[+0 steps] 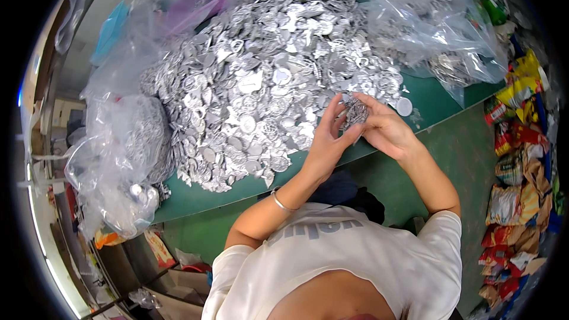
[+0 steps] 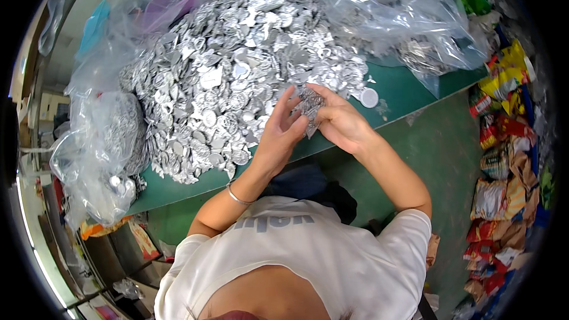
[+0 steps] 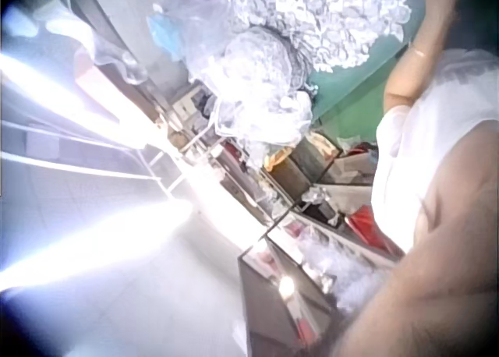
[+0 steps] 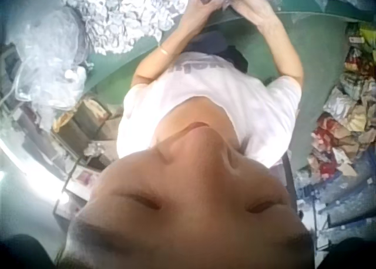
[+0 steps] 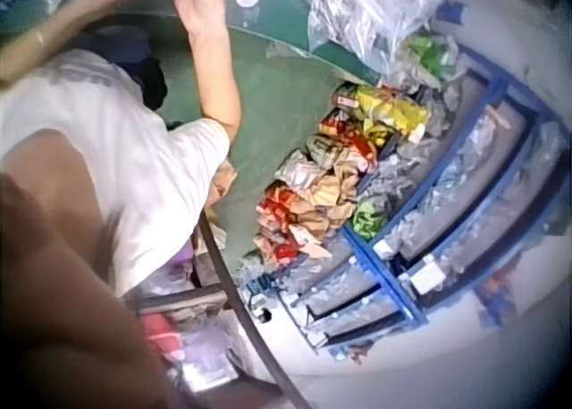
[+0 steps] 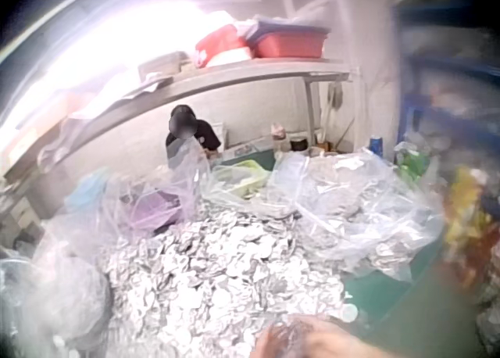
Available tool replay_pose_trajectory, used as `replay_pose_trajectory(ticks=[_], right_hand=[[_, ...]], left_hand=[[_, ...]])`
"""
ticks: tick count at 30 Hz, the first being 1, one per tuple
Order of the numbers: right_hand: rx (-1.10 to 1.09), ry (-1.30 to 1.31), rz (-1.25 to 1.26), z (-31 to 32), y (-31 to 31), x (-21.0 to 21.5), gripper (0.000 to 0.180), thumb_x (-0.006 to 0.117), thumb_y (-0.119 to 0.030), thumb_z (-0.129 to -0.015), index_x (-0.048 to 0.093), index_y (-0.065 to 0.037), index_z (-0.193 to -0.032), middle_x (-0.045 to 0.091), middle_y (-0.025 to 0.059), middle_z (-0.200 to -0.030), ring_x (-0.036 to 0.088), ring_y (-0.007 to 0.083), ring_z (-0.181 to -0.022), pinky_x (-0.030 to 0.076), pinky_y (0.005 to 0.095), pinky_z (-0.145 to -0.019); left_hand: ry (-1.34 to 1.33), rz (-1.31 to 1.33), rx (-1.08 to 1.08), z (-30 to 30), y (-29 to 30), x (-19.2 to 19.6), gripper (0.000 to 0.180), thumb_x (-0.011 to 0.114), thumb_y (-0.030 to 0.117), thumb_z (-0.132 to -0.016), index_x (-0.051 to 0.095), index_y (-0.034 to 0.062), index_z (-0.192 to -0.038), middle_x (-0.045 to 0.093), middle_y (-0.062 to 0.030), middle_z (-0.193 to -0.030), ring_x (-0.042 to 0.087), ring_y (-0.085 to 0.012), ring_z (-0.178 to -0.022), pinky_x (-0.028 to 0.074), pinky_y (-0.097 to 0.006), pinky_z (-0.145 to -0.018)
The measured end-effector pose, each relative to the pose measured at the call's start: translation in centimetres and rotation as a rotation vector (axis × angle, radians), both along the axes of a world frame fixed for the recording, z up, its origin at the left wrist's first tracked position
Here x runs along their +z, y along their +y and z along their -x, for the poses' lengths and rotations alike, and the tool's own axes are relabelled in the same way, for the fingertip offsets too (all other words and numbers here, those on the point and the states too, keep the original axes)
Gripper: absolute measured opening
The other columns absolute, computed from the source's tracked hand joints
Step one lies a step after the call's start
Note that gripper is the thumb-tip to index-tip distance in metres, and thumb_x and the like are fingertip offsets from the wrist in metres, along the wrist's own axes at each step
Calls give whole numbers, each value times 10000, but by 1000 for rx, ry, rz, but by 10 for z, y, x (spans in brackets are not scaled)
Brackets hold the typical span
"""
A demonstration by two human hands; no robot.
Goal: The person picks up and sorts small shiny metal parts by hand from a large pile on a green table, stacking them into small groups and placing them into nearby plastic bags and containers.
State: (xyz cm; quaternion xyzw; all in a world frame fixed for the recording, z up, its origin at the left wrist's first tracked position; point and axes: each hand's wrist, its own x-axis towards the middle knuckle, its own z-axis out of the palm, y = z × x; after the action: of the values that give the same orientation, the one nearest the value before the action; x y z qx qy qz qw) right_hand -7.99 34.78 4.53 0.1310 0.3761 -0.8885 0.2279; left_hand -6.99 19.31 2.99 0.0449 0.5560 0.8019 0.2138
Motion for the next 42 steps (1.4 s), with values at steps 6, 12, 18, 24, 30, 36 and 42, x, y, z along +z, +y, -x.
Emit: replay_pose_trajectory(ticks=[6,12,18,24,30,36,42], right_hand=[[132,389,-672,-2,-19,-5,642,456,111,-761,318,-77,-1360,384,138,-1280,460,184,-1019,399,288,-820],[171,1029,-1272,3,-19,-1,543,548,34,-789,400,-71,-1301,358,184,-1326,379,352,-1208,387,327,-924],[144,1218,-1680,3,-22,25,466,670,-85,-720,527,-68,-1163,390,162,-1306,337,366,-1233,311,455,-969],[84,1337,-1627,2,-31,29,363,710,-110,-654,585,-83,-993,430,123,-1285,339,350,-1239,250,497,-984],[85,1295,-1274,5,-33,33,267,650,-37,-741,565,-23,-994,539,79,-972,507,219,-912,394,350,-834],[-49,369,-220,31,-23,34,232,487,-78,-921,478,28,-1127,597,108,-796,534,103,-588,426,188,-537],[-42,314,-294,49,-38,27,254,503,-103,-916,506,87,-1084,629,184,-864,662,223,-795,538,242,-572]], left_hand=[[-357,-400,130,17,5,3,415,465,189,-936,356,48,-1310,427,-77,-1263,476,-191,-1104,415,-360,-907],[-504,-616,184,25,4,-9,282,452,199,-936,450,70,-1187,528,-62,-1132,527,-184,-1032,432,-354,-875],[-582,-695,194,27,-5,-3,311,473,245,-933,446,48,-1172,541,-86,-1102,549,-223,-1013,471,-335,-776],[-543,-737,155,27,-17,7,375,457,303,-930,398,40,-1190,512,-115,-1128,561,-229,-990,490,-355,-746],[-524,-734,204,26,-24,18,303,445,301,-934,454,52,-1107,558,-113,-1042,551,-237,-969,468,-377,-804],[-547,-778,219,28,-34,2,231,443,247,-940,465,70,-1087,559,-111,-1049,552,-244,-944,458,-409,-833],[-457,-635,199,18,-52,1,277,470,131,-921,410,64,-1183,528,-110,-1117,564,-228,-930,494,-371,-770]])
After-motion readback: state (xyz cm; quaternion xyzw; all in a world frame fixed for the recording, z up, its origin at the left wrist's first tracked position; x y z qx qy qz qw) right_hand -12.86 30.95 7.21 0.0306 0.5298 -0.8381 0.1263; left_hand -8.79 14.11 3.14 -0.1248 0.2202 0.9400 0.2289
